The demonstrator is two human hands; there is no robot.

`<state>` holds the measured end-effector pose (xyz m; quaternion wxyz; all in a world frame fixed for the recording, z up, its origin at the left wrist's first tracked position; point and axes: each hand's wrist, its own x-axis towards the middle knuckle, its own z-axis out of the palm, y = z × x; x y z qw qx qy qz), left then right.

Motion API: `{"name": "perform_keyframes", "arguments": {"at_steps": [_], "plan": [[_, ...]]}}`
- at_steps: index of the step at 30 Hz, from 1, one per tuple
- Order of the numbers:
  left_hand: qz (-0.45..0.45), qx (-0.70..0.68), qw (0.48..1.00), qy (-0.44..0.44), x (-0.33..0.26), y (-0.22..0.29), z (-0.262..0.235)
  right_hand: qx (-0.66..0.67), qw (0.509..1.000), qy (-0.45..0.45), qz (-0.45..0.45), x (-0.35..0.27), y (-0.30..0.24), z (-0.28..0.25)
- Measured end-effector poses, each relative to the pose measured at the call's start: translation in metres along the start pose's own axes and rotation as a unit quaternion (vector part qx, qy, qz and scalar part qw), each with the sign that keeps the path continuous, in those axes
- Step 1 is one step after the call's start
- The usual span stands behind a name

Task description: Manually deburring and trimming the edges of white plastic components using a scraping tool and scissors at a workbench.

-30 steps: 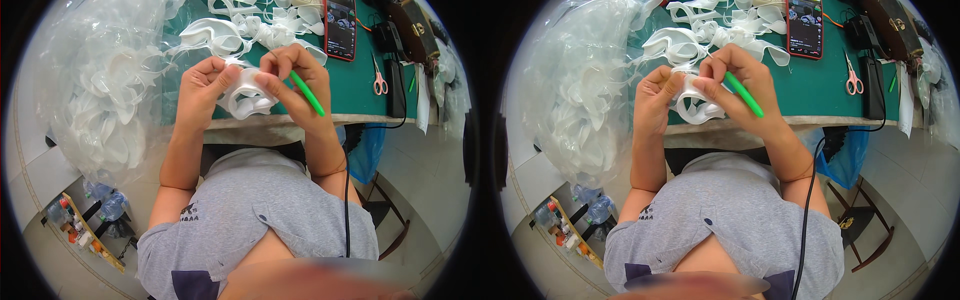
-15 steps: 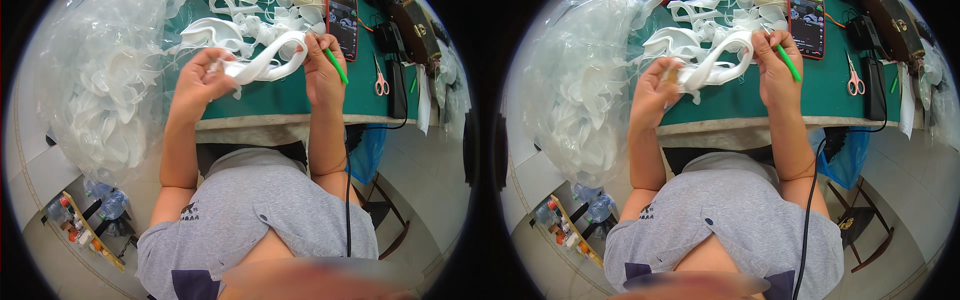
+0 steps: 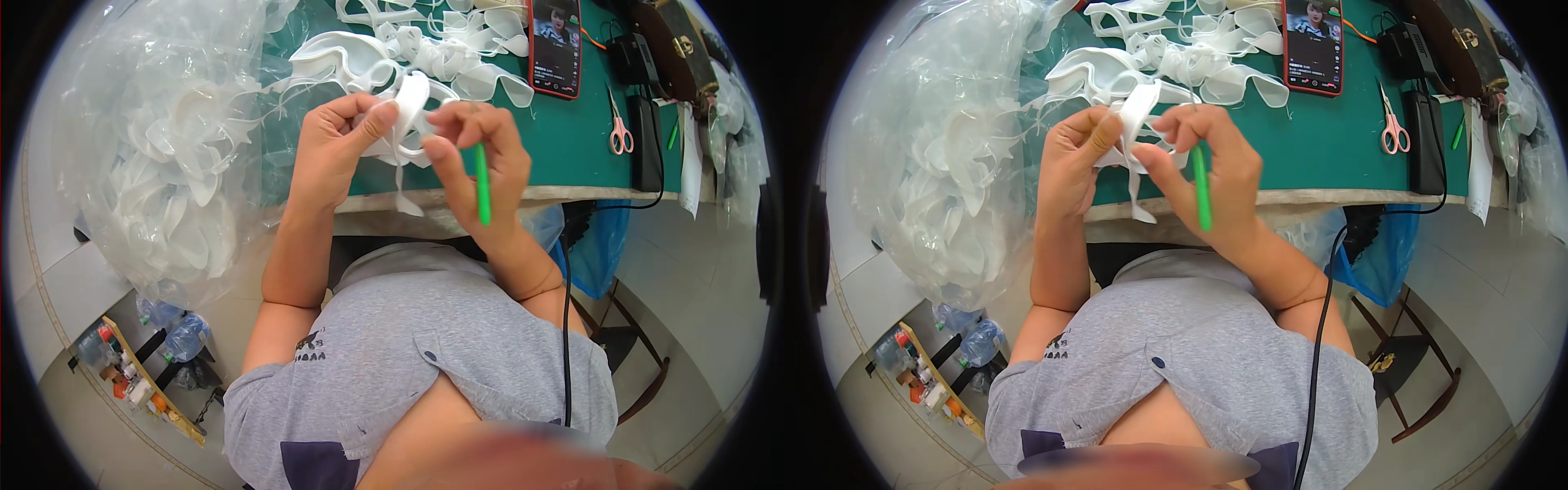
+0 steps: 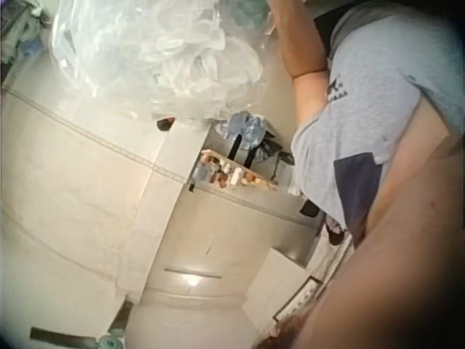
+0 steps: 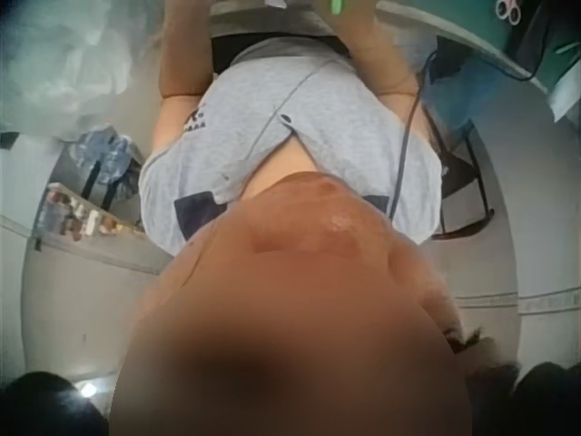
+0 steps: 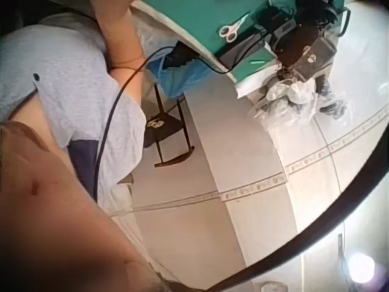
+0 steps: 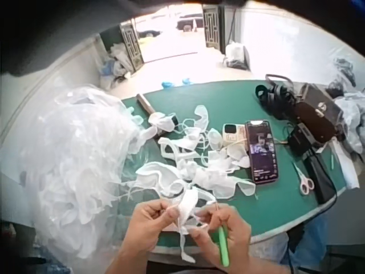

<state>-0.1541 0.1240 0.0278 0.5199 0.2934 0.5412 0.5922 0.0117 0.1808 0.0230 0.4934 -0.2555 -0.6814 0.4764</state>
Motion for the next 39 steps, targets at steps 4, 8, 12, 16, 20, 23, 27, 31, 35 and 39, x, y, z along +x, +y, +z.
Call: {"name": "perform_keyframes", "arguments": {"at_steps": [4,8,12,16,20,23,27,31,35,39], "plan": [[0.017,0.041,0.999,-0.024,-0.006,0.005,0.013,0.031,0.998,0.023,0.057,0.001,0.004,0.004],[0.029,0.11,0.993,0.011,-0.01,0.007,0.012,0.153,0.981,0.081,0.092,0.008,-0.003,0.004],[0.069,0.149,0.986,0.03,-0.009,0.007,-0.008,0.274,0.938,0.198,0.083,0.02,0.007,-0.012],[0.131,0.156,0.976,0.073,-0.006,0.007,-0.03,0.374,0.898,0.206,0.11,0.027,0.009,-0.043],[0.173,0.25,0.939,0.158,-0.005,0.008,-0.044,0.411,0.871,0.25,0.1,0.031,0.023,-0.064],[0.196,0.352,0.889,0.216,-0.007,0.014,-0.042,0.404,0.849,0.31,0.139,0.038,0.018,-0.068],[0.162,0.484,0.845,0.161,-0.013,0.019,-0.029,0.466,0.842,0.229,0.147,0.032,0.026,-0.065],[0.343,0.488,0.802,0.034,-0.02,0.034,0.013,0.442,0.866,0.169,0.158,0.025,0.013,-0.034],[0.334,0.469,0.818,-0.01,-0.014,0.018,0.033,0.492,0.847,0.116,0.167,0.025,0.004,-0.019],[0.321,0.382,0.866,0.033,-0.007,-0.005,0.036,0.471,0.854,0.106,0.195,0.032,-0.014,-0.011]]}}
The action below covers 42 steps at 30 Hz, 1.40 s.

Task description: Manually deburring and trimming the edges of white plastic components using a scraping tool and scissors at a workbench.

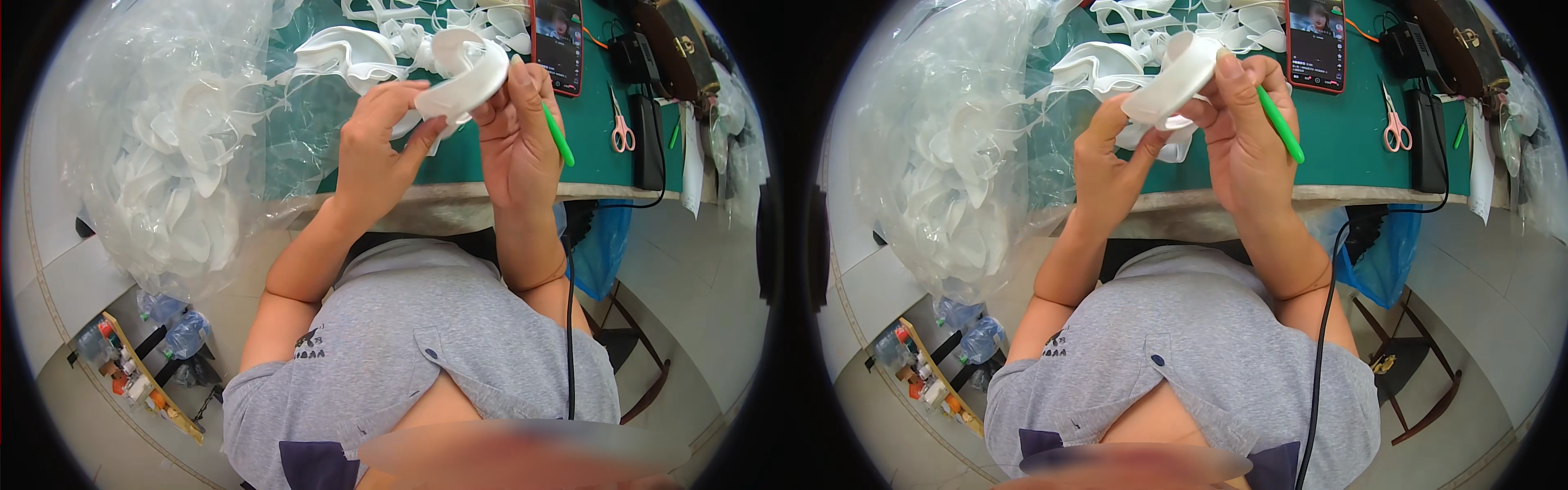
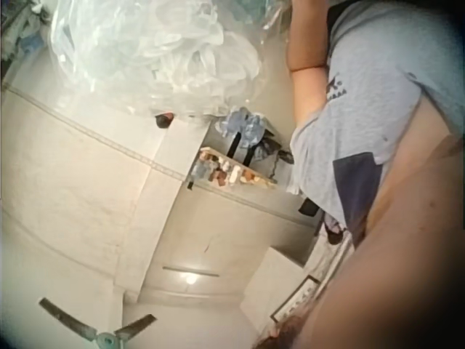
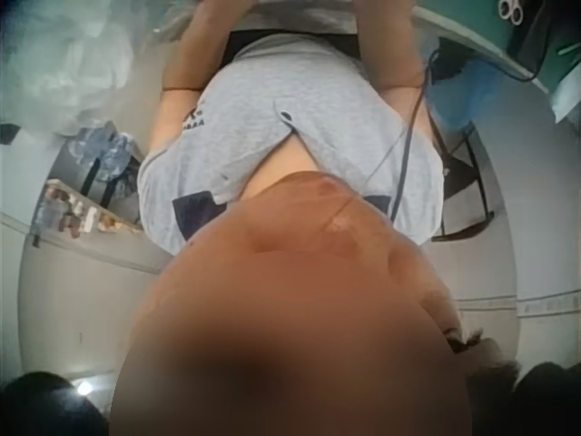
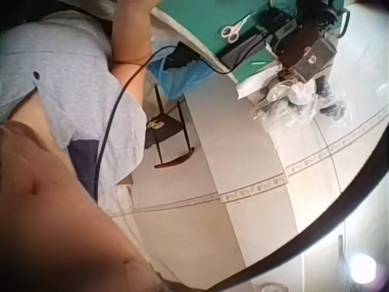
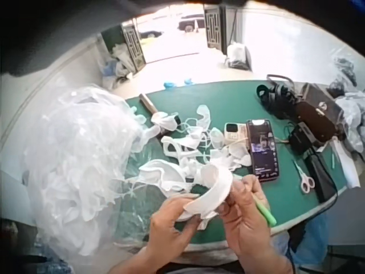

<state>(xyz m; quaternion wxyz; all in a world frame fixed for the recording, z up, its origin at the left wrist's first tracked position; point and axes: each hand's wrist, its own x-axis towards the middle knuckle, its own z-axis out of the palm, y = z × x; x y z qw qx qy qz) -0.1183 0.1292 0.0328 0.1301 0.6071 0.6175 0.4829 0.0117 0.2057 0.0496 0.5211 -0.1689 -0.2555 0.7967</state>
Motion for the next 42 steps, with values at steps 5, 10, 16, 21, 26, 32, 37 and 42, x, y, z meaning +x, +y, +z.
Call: {"name": "perform_keyframes", "arguments": {"at_steps": [5,10,16,21,26,32,37,42], "plan": [[-0.201,-0.351,0.915,0.003,0.001,0.003,-0.005,-0.297,0.939,-0.117,-0.124,0.007,0.001,-0.009],[-0.222,-0.361,0.905,-0.036,0.006,0.004,-0.013,-0.484,0.858,-0.144,-0.093,0.001,0.001,-0.016],[-0.224,-0.376,0.899,-0.027,0.004,0.003,-0.013,-0.404,0.908,-0.089,-0.068,0.002,0.004,-0.019],[-0.119,-0.166,0.973,0.104,-0.003,-0.002,-0.01,-0.408,0.906,-0.073,-0.085,0.004,0.006,-0.017],[-0.03,0.042,0.999,-0.009,-0.015,0.012,-0.008,-0.44,0.885,-0.028,-0.152,0.005,0.009,-0.006],[-0.048,0.041,0.992,0.109,-0.006,0.0,0.007,-0.44,0.883,-0.051,-0.156,0.008,0.007,0.0],[-0.171,-0.252,0.953,0.007,-0.005,-0.003,0.002,-0.439,0.886,-0.048,-0.142,0.01,0.004,-0.001],[-0.251,-0.352,0.901,0.042,0.0,0.003,-0.002,-0.439,0.885,-0.051,-0.144,0.007,0.01,-0.002]]}}
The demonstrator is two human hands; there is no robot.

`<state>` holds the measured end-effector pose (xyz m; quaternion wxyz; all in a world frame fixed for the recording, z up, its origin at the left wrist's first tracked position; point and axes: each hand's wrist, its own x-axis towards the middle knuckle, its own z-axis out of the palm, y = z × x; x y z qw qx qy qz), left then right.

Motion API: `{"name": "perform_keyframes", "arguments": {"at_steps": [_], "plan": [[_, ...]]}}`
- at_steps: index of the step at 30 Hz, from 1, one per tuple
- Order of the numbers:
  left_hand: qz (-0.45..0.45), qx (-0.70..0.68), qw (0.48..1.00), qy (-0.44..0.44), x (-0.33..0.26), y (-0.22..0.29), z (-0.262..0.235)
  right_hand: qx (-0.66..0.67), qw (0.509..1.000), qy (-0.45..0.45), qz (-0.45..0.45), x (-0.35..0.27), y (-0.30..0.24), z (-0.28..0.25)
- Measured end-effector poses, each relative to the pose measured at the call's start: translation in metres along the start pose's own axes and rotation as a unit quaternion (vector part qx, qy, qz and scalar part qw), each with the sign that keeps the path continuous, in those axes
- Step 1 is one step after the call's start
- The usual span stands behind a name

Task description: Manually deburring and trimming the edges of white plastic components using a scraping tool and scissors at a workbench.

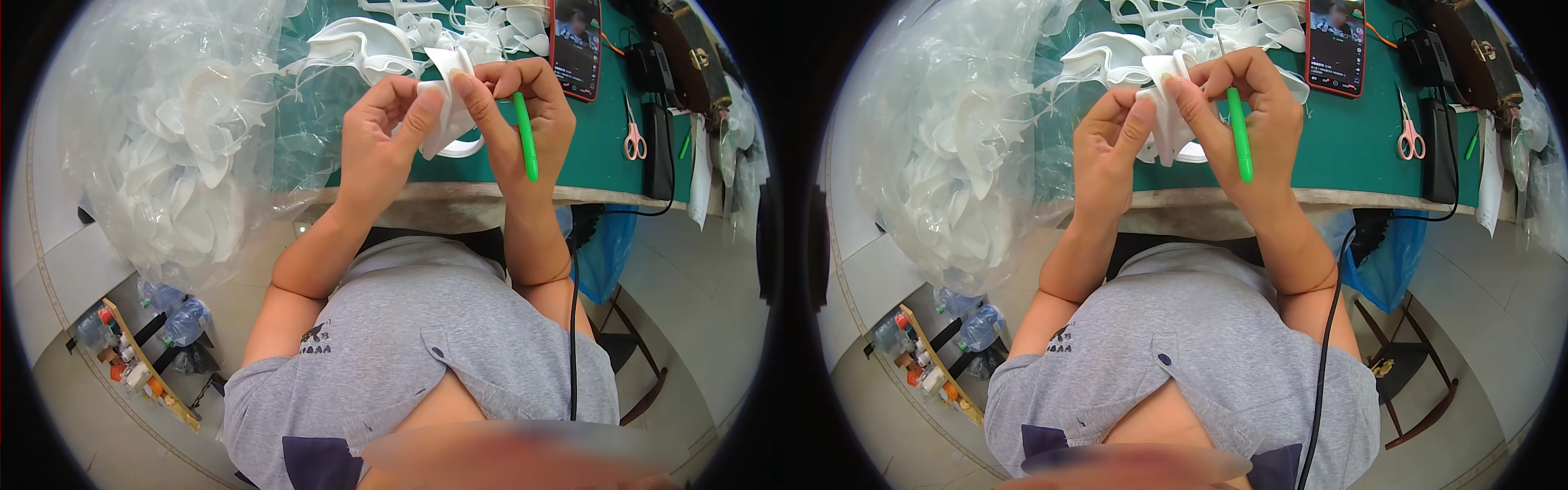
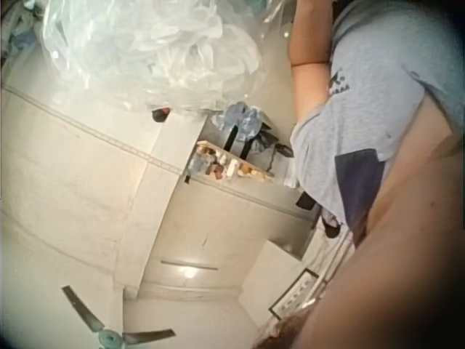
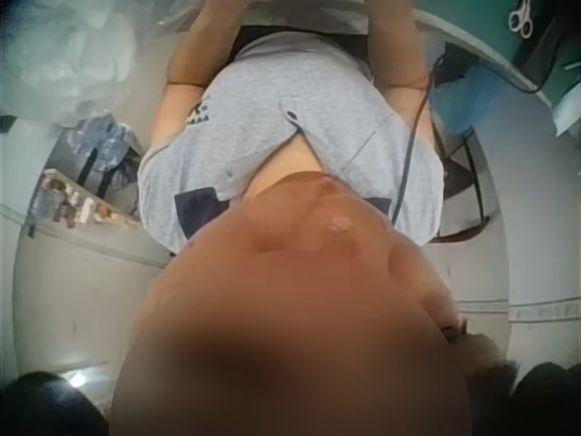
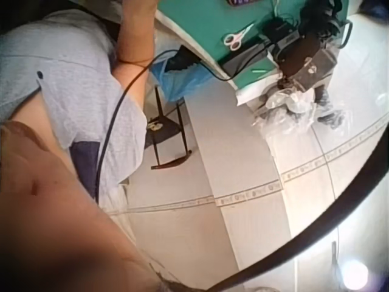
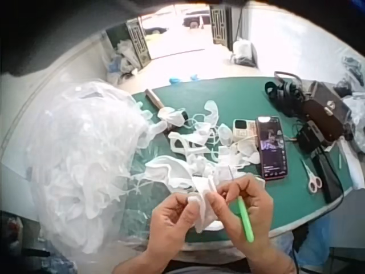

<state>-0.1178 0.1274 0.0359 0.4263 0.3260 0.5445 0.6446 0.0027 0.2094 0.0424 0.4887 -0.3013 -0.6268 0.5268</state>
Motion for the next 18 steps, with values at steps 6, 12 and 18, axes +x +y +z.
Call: {"name": "perform_keyframes", "arguments": {"at_steps": [6,12,18], "plan": [[-0.004,-0.053,0.998,0.042,0.005,-0.001,0.001,0.006,1.0,0.015,-0.009,-0.002,0.003,0.0],[-0.007,-0.025,1.0,-0.003,0.004,-0.003,0.009,0.042,0.999,0.019,0.012,0.0,0.003,-0.003],[-0.145,0.011,0.983,-0.112,0.002,0.003,-0.006,-0.039,0.996,0.049,-0.068,0.009,0.009,-0.007]]}}
